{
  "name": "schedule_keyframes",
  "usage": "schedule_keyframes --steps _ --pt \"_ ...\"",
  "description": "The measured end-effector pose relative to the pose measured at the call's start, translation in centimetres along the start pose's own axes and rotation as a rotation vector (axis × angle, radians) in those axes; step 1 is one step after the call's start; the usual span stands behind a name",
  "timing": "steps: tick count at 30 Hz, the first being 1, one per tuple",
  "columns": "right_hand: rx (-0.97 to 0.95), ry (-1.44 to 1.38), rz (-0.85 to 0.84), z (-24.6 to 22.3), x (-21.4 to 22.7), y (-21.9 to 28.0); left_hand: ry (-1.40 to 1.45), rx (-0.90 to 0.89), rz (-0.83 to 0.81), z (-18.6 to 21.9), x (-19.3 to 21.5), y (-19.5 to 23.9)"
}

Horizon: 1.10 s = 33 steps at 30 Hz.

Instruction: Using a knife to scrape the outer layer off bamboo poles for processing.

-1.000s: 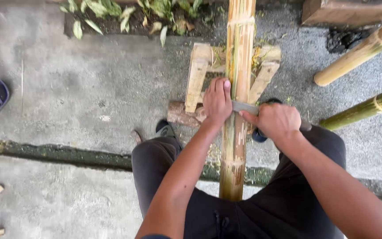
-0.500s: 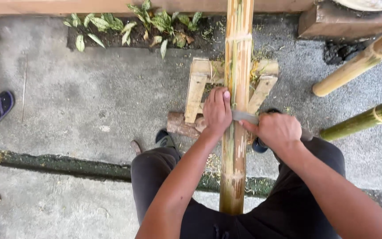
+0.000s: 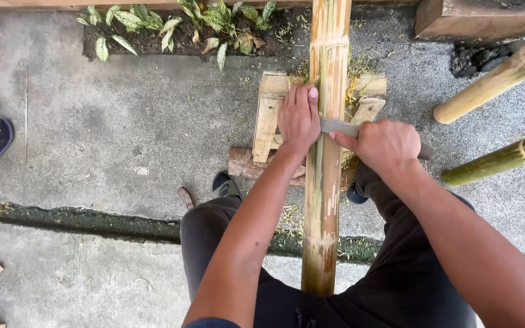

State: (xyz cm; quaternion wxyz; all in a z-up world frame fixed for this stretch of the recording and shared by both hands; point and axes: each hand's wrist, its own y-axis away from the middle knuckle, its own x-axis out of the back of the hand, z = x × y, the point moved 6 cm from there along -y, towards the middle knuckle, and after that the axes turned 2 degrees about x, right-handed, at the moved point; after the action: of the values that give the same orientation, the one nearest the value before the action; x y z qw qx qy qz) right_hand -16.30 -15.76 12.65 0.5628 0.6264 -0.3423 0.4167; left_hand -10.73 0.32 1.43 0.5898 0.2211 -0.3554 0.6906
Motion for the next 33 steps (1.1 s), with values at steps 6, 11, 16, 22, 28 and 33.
schedule_keyframes --steps 6,11,16,22,28,33 --pt "0.044 0.006 0.168 0.5 1.6 -3.1 -0.033 -0.075 0.066 0.9 0.7 -4.1" --pt "0.004 0.020 0.170 1.2 2.6 -5.9 -0.029 -0.023 0.056 2.1 1.3 -7.3" --pt "-0.010 0.009 0.180 1.6 4.7 -8.6 -0.061 -0.057 0.073 0.5 -0.9 -10.8" --pt "-0.059 -0.013 0.110 2.3 5.5 -11.4 -0.077 -0.081 0.041 0.9 -1.3 -14.5" --pt "-0.170 -0.303 0.103 3.2 1.9 -11.0 -0.166 -0.210 0.279 2.6 0.9 -13.1" --pt "-0.482 -1.719 -0.140 3.8 -5.8 -7.1 0.165 0.047 0.241 3.0 1.7 -5.3"
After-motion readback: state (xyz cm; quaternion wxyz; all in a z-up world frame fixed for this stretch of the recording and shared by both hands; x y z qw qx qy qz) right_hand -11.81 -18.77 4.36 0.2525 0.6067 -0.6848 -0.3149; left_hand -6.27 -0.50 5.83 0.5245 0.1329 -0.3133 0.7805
